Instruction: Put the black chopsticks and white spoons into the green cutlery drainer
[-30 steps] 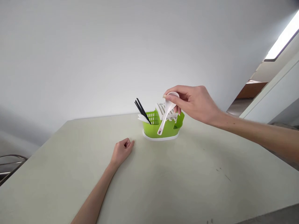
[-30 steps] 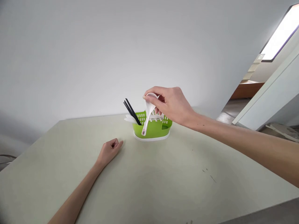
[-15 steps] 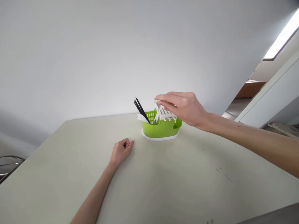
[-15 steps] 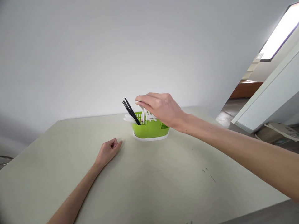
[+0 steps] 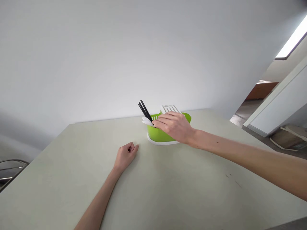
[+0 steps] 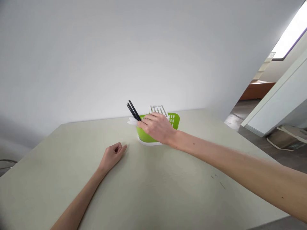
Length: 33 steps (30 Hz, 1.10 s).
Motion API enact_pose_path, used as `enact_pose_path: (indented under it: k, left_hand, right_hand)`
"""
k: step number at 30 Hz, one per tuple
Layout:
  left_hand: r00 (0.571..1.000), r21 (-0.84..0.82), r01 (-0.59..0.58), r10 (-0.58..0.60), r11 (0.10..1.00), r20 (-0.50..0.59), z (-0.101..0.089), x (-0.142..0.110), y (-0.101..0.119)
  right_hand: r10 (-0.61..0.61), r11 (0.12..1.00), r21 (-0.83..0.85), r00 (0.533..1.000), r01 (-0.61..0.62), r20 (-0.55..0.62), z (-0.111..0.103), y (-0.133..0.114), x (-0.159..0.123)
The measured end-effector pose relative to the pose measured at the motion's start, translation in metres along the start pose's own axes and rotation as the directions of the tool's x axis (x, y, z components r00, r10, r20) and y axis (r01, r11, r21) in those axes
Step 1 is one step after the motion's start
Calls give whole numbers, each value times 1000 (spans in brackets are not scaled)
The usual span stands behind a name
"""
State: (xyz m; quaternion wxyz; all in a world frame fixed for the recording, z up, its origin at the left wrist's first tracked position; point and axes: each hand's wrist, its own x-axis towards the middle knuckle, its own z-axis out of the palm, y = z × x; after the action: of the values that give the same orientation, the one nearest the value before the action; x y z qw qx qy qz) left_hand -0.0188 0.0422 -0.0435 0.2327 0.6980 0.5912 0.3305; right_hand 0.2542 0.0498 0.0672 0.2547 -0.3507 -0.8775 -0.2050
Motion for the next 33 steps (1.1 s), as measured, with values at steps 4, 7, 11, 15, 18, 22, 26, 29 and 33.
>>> enact_pose_path:
  k: [4,7,11,15,18,22,26,29,33]
  left_hand:
    - [1000,11,8,-8,1000,1,1,0,0]
    - [1000,6,12,-12,1000,0,1,-1,0]
    - [1000,-29,12,-13,1000,-8,0,0,-1]
    - [997,-89,45,-50,995,-63,-2,1,0]
    - [976,-197,124,-156,973,-153,-5,1,-2]
    - [924,-394,182,-293,901,-245,-8,0,-5]
    - [902,-584,122,-335,803,-273,-10,1,-6]
    - [896,-707,66,-353,704,-268,-12,3,-6]
    - [895,-785,38,-371,618,-249,-15,4,-6]
  right_hand:
    - [-24,999,-44,1000,25,8,9,-3,-3]
    - [-55,997,-49,998,55,10,13,-4,-8]
    - [-98,994,-57,995,98,-1,11,-3,-16]
    - [-112,991,-74,994,110,-15,6,-1,-26]
    - [-118,991,-73,993,116,-19,3,0,-37]
    - [-120,988,-103,993,117,-17,-2,0,-52]
    - [-59,993,-104,998,56,-23,-6,3,-60]
    - [-3,995,-97,1000,1,-25,-3,8,-61]
    - [46,996,-70,999,-48,-25,6,12,-57]
